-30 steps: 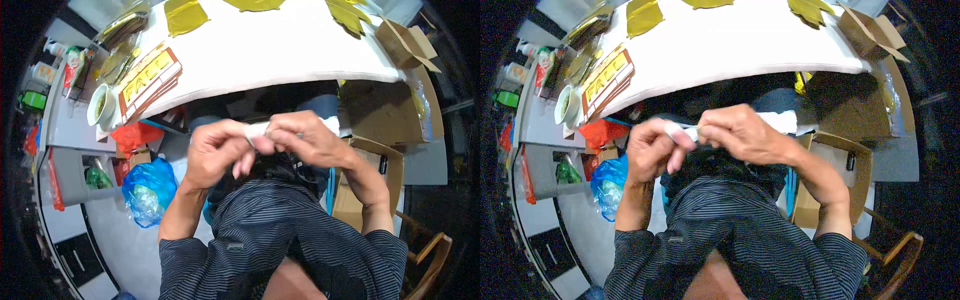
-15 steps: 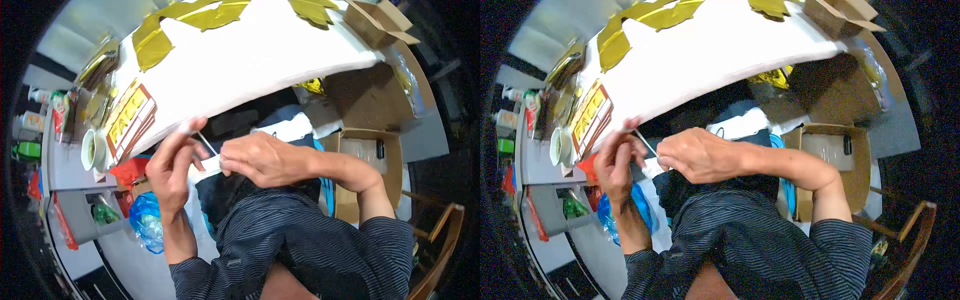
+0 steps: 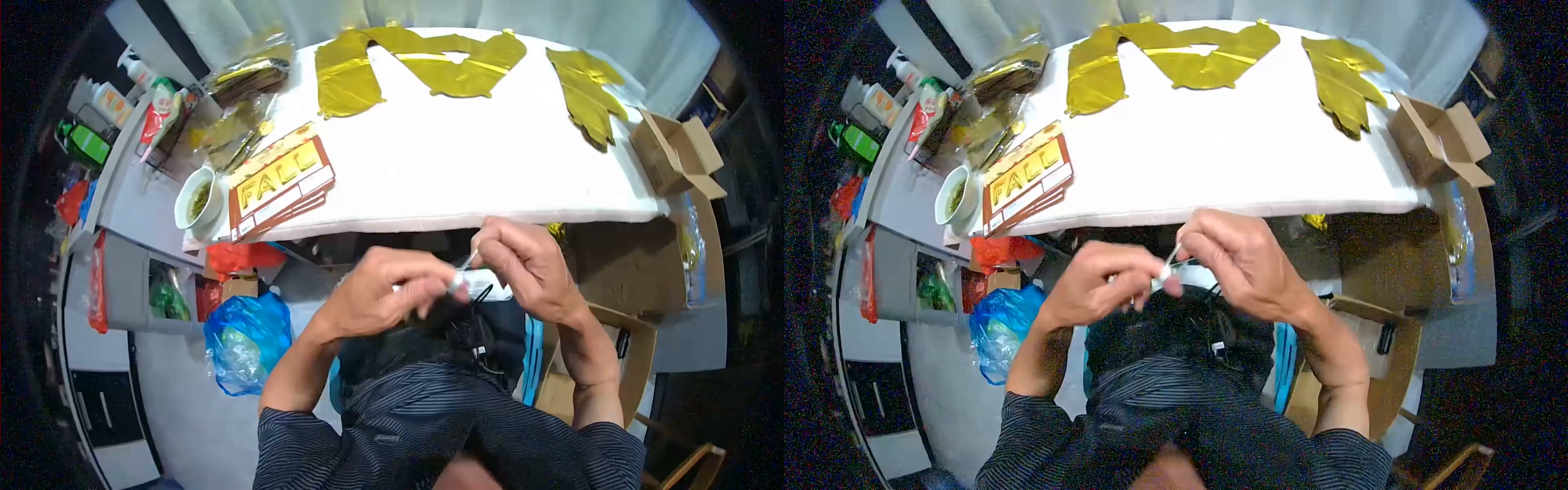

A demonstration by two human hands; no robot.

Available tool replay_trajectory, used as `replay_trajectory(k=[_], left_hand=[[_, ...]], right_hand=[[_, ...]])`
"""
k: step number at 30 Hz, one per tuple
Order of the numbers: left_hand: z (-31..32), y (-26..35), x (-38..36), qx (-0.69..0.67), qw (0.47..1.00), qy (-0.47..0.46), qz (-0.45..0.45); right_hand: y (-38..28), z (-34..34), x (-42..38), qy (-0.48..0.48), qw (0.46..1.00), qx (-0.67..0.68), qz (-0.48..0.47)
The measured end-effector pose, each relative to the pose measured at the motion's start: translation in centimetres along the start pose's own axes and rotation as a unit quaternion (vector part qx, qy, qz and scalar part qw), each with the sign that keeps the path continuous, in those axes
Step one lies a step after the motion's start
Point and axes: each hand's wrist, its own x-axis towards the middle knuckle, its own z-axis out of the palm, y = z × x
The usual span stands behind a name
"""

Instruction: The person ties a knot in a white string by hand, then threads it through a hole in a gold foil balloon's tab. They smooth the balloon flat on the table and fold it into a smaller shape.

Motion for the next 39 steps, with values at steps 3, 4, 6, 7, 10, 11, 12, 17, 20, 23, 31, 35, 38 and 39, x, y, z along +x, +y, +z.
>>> replay_trajectory(k=[3,4,6,7,10,11,12,17,20,23,31,35,38,39], left_hand=[[0.5,0.6,0.2,-0.158,0.982,0.102,0.027],[0.5,0.6,0.2,-0.237,0.959,0.150,0.038],[-0.9,0.2,1.2,-0.018,0.983,0.184,0.013],[-1.5,-1.1,1.5,0.081,0.982,0.162,0.051],[-1.2,0.0,1.0,-0.045,0.998,0.029,0.023],[-1.1,1.1,0.7,-0.110,0.993,0.030,-0.007],[-1.2,1.5,0.5,-0.175,0.983,0.031,-0.038],[-2.2,-0.7,2.1,0.178,0.967,0.142,0.112],[-1.5,0.7,0.7,-0.030,0.997,0.021,0.065],[-1.3,0.5,0.7,-0.126,0.971,0.138,0.148],[-1.3,1.1,-0.8,-0.109,0.990,0.052,0.077],[-2.2,0.7,1.8,0.129,0.948,0.241,0.164],[-2.3,1.5,0.7,0.095,0.994,0.046,0.021],[-2.0,1.5,0.1,-0.022,0.999,0.018,0.016]], right_hand=[[2.0,1.4,0.8,-0.049,0.994,-0.039,-0.093],[2.4,2.2,0.8,-0.075,0.987,-0.066,-0.123],[1.3,2.1,0.7,-0.113,0.990,-0.044,-0.066],[0.8,1.5,1.0,-0.071,0.995,-0.037,-0.068],[0.3,-0.7,2.1,-0.003,0.998,0.047,0.043],[1.4,-0.5,2.5,-0.023,1.000,0.017,0.005],[2.2,0.1,2.4,-0.042,0.999,-0.013,-0.032],[-0.3,0.8,1.9,-0.041,0.998,-0.011,-0.038],[0.4,-0.4,2.7,0.015,0.999,-0.024,-0.040],[1.8,1.7,2.0,-0.090,0.983,-0.115,-0.109],[0.2,0.3,2.4,-0.024,0.996,-0.060,-0.060],[-0.1,1.5,1.6,-0.122,0.979,-0.107,-0.123],[-2.4,-0.4,1.4,-0.004,0.999,-0.026,-0.029],[-2.4,-1.4,2.2,0.000,0.995,-0.081,-0.054]])
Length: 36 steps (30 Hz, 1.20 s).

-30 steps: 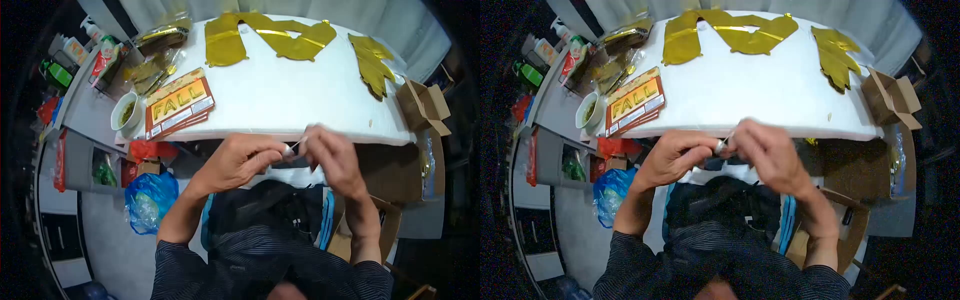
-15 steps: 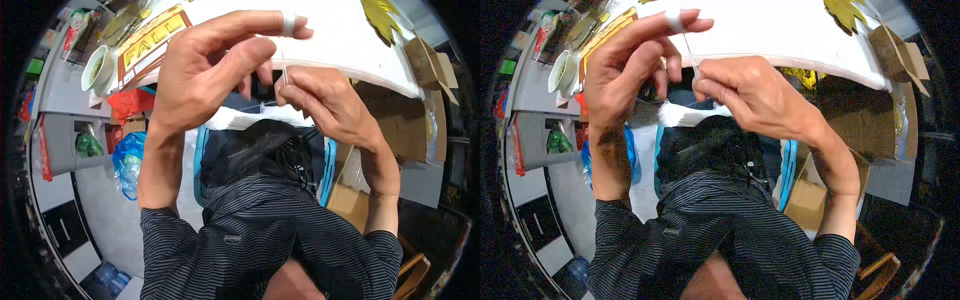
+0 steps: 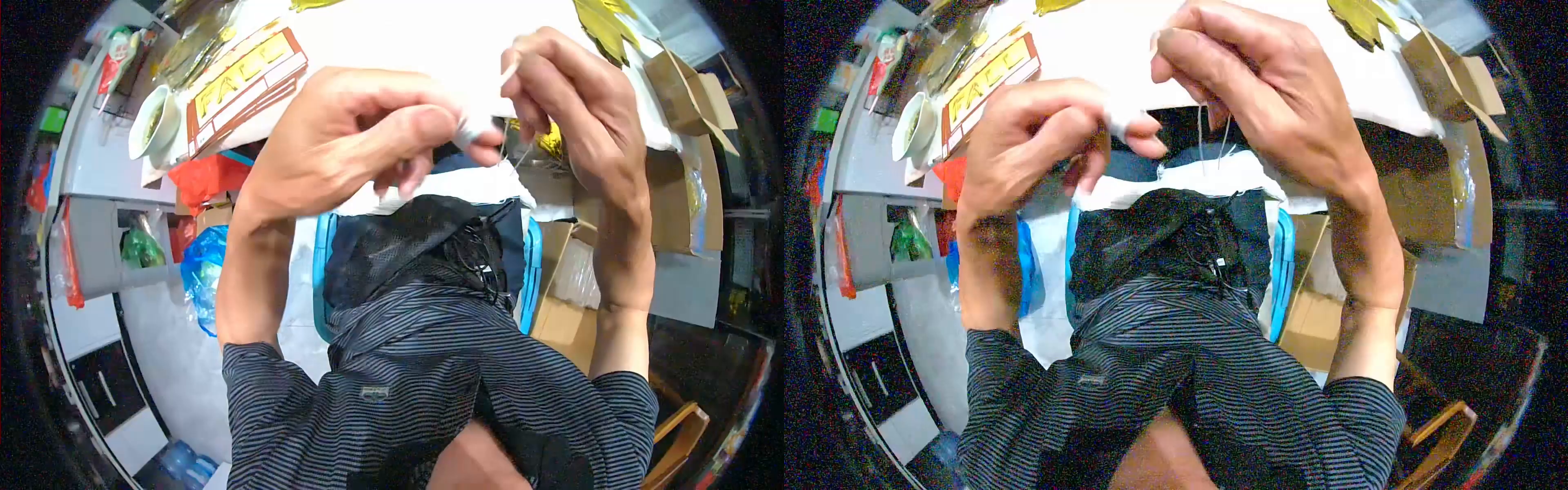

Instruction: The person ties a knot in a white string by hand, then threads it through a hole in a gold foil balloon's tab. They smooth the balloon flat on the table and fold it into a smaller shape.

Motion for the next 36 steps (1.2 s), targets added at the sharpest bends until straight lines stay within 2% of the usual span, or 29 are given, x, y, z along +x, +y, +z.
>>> replay_trajectory(k=[1,3,4,5,7,8,9,11,13,15,17,18,19,20,21,23,24,25,27,29,31,32,33,36], left_hand=[[0.6,0.2,0.2,0.000,1.000,-0.006,0.002],[1.8,0.4,0.7,-0.085,0.984,0.140,0.075],[1.3,0.2,1.4,0.024,0.983,0.150,0.104],[1.0,-0.3,1.7,0.116,0.977,0.164,0.073],[1.1,-1.1,2.1,0.201,0.965,0.139,0.093],[1.0,-0.7,1.5,0.182,0.979,0.083,0.045],[1.0,-0.3,1.2,0.143,0.989,0.031,0.038],[0.9,0.3,0.1,-0.065,0.997,0.023,-0.037],[1.9,-0.5,0.5,-0.132,0.980,0.132,0.067],[2.2,-0.2,0.8,-0.073,0.975,0.192,0.089],[1.9,-0.7,0.3,0.165,0.974,0.148,0.045],[2.3,-0.8,0.4,0.150,0.979,0.122,0.068],[2.1,0.3,-0.3,0.134,0.988,0.075,0.015],[2.2,0.6,-0.7,0.081,0.994,0.068,0.004],[2.3,0.8,-1.0,0.029,0.998,0.060,-0.005],[1.8,1.6,-1.8,-0.012,1.000,0.019,-0.011],[2.1,1.8,-2.0,-0.064,0.998,0.011,0.006],[1.9,1.7,-2.2,-0.174,0.985,-0.017,0.001],[3.6,1.7,-1.8,-0.159,0.985,0.048,0.046],[4.3,1.8,-1.7,-0.064,0.995,0.071,0.017],[5.5,1.6,-1.6,0.071,0.988,0.117,0.068],[5.9,1.5,-1.5,0.083,0.985,0.136,0.071],[5.8,1.5,-1.4,0.083,0.985,0.133,0.072],[5.2,1.3,-1.4,0.207,0.973,0.088,0.044]], right_hand=[[0.8,0.5,-0.1,0.006,1.000,-0.002,0.002],[2.3,2.4,-0.5,-0.080,0.996,0.043,0.019],[2.1,1.9,-0.3,-0.175,0.985,-0.004,0.006],[1.7,1.9,-0.5,-0.189,0.981,0.046,0.003],[0.9,1.4,-0.7,-0.112,0.982,0.137,0.073],[0.9,0.4,-0.4,-0.089,0.987,0.113,0.077],[1.3,0.0,-0.2,-0.076,0.989,0.122,0.042],[3.0,0.3,-0.4,-0.104,0.986,0.107,0.068],[3.4,1.6,-0.8,-0.144,0.977,0.121,0.100],[2.5,2.1,-1.5,-0.174,0.976,0.103,0.084],[1.5,1.8,-1.7,-0.166,0.977,0.117,0.069],[1.2,1.2,-1.8,-0.142,0.978,0.131,0.080],[0.9,0.6,-1.7,-0.116,0.979,0.145,0.091],[1.2,0.3,-1.7,-0.110,0.980,0.143,0.088],[1.0,0.3,-2.0,-0.108,0.981,0.137,0.080],[0.2,0.6,-2.5,-0.135,0.980,0.082,0.124],[0.2,1.2,-3.1,-0.133,0.982,0.080,0.112],[0.1,1.9,-3.6,-0.127,0.983,0.103,0.084],[-0.7,2.6,-4.2,-0.129,0.987,0.083,0.035],[-1.5,2.8,-4.5,-0.104,0.987,0.123,0.023],[-2.4,2.2,-4.6,-0.043,0.997,0.057,0.030],[-2.1,1.8,-4.4,-0.042,0.997,0.061,0.034],[-2.4,1.5,-4.4,-0.041,0.994,0.070,0.068],[-1.5,1.0,-4.5,-0.046,0.994,0.057,0.077]])
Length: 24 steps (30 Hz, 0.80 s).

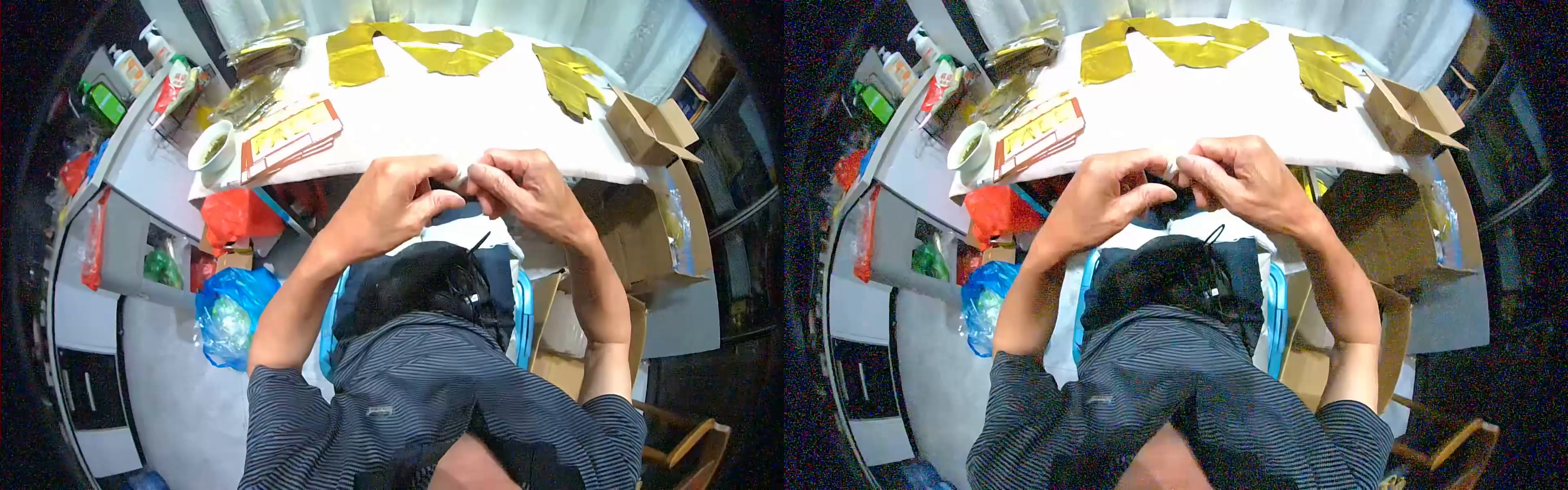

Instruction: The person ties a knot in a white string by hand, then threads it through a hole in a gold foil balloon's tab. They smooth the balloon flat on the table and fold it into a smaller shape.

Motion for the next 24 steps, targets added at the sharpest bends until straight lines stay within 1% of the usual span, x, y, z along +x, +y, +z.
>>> replay_trajectory(k=[1,3,4,5,6,7,9,10,11,13,15,17,18,19,20,21,22,23,24], left_hand=[[0.2,-0.5,-0.1,0.010,1.000,-0.009,0.005],[0.7,-0.4,-0.2,-0.086,0.994,-0.056,-0.047],[0.6,-0.1,-0.3,-0.087,0.993,-0.058,-0.049],[0.4,0.4,-0.4,-0.194,0.976,-0.071,-0.075],[0.2,0.7,-0.3,-0.298,0.946,-0.084,-0.100],[0.3,0.7,-0.2,-0.297,0.946,-0.086,-0.098],[0.9,0.1,-0.3,-0.372,0.923,-0.027,-0.098],[1.5,-0.5,-0.2,-0.398,0.912,-0.002,-0.097],[2.0,-0.8,-0.2,-0.397,0.913,-0.002,-0.096],[3.0,-1.0,-0.2,-0.387,0.919,0.049,-0.060],[3.7,-1.5,-0.2,-0.385,0.920,0.059,-0.048],[4.0,-1.4,-0.3,-0.284,0.954,0.096,-0.026],[4.0,-1.2,-0.4,-0.237,0.966,0.098,-0.023],[4.2,-1.3,-0.5,-0.237,0.966,0.097,-0.023],[4.5,-1.5,-0.5,-0.165,0.978,0.119,0.040],[4.7,-1.5,-0.5,-0.093,0.980,0.140,0.102],[4.7,-1.0,-0.5,-0.024,0.976,0.164,0.144],[4.7,-1.0,-0.5,-0.023,0.976,0.162,0.144],[4.6,-1.0,-0.3,0.005,0.970,0.171,0.172]], right_hand=[[0.2,-0.1,0.0,-0.002,1.000,-0.013,0.000],[0.4,-0.2,-0.1,-0.009,1.000,-0.011,0.005],[0.6,0.0,-0.3,-0.009,1.000,-0.010,0.007],[0.8,0.2,-0.4,-0.016,1.000,0.020,0.010],[1.1,0.3,-0.5,-0.021,0.999,0.049,0.012],[1.7,0.5,-0.6,-0.018,0.999,0.048,0.012],[2.4,1.0,-0.7,-0.066,0.992,0.110,0.000],[1.9,1.4,-0.8,-0.052,0.990,0.130,0.018],[2.0,1.6,-0.7,-0.051,0.990,0.129,0.017],[2.7,2.0,-0.7,-0.030,0.985,0.171,0.013],[3.2,2.1,-0.8,-0.022,0.984,0.174,0.011],[3.4,2.1,-0.9,-0.016,0.986,0.168,0.007],[3.7,2.0,-0.9,-0.015,0.982,0.188,0.020],[3.8,1.8,-1.0,-0.015,0.982,0.188,0.020],[3.8,1.7,-1.2,-0.014,0.975,0.218,0.022],[3.8,1.6,-1.3,-0.014,0.968,0.249,0.024],[3.8,1.3,-1.4,-0.024,0.960,0.276,0.030],[3.6,1.3,-1.7,-0.022,0.960,0.276,0.029],[3.2,1.3,-1.9,-0.027,0.951,0.308,0.030]])
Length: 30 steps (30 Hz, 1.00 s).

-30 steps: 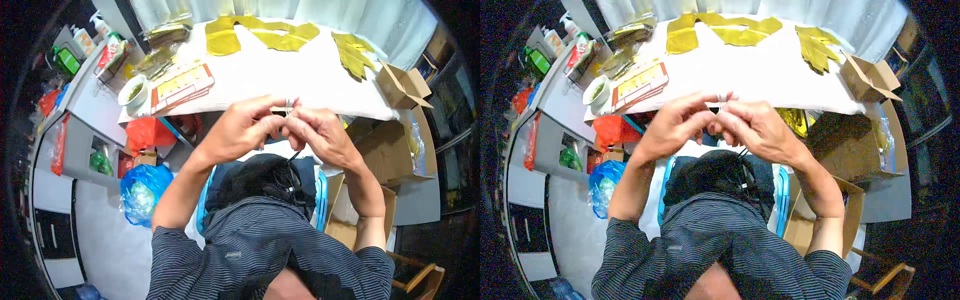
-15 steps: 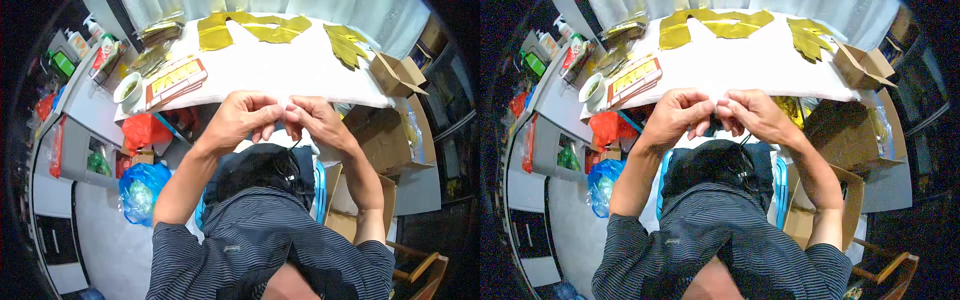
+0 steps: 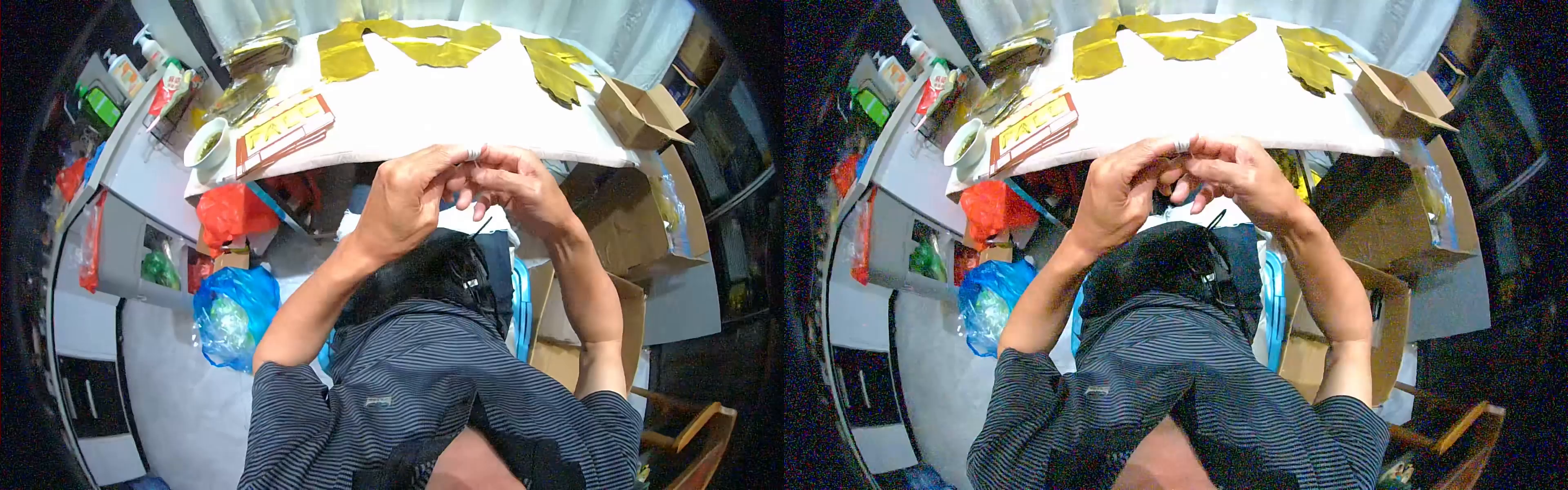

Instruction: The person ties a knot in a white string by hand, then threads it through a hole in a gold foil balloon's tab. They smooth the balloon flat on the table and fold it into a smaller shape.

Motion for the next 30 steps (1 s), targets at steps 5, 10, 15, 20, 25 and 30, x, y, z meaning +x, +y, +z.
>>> replay_trajectory(k=[5,10,15,20,25,30], left_hand=[[-0.2,0.5,0.9,-0.072,0.993,-0.064,-0.062],[0.8,-2.0,2.2,0.040,0.996,-0.013,0.076],[0.3,-6.0,3.2,0.052,0.997,0.013,0.048],[-2.0,-10.2,3.7,-0.126,0.963,-0.058,-0.229],[-4.5,-13.8,3.8,-0.356,0.863,-0.141,-0.329],[-6.6,-15.4,4.7,-0.418,0.804,-0.130,-0.402]], right_hand=[[-0.3,-0.5,-1.1,0.023,0.997,0.069,0.023],[-0.5,-1.0,-0.8,0.040,0.993,0.105,0.021],[-0.2,-1.2,1.6,0.049,0.997,0.035,0.047],[-1.6,-2.0,5.9,0.072,0.963,-0.261,0.012],[-1.2,-3.3,12.1,0.022,0.933,-0.353,-0.064],[-0.9,-4.0,16.5,-0.041,0.952,-0.300,0.031]])
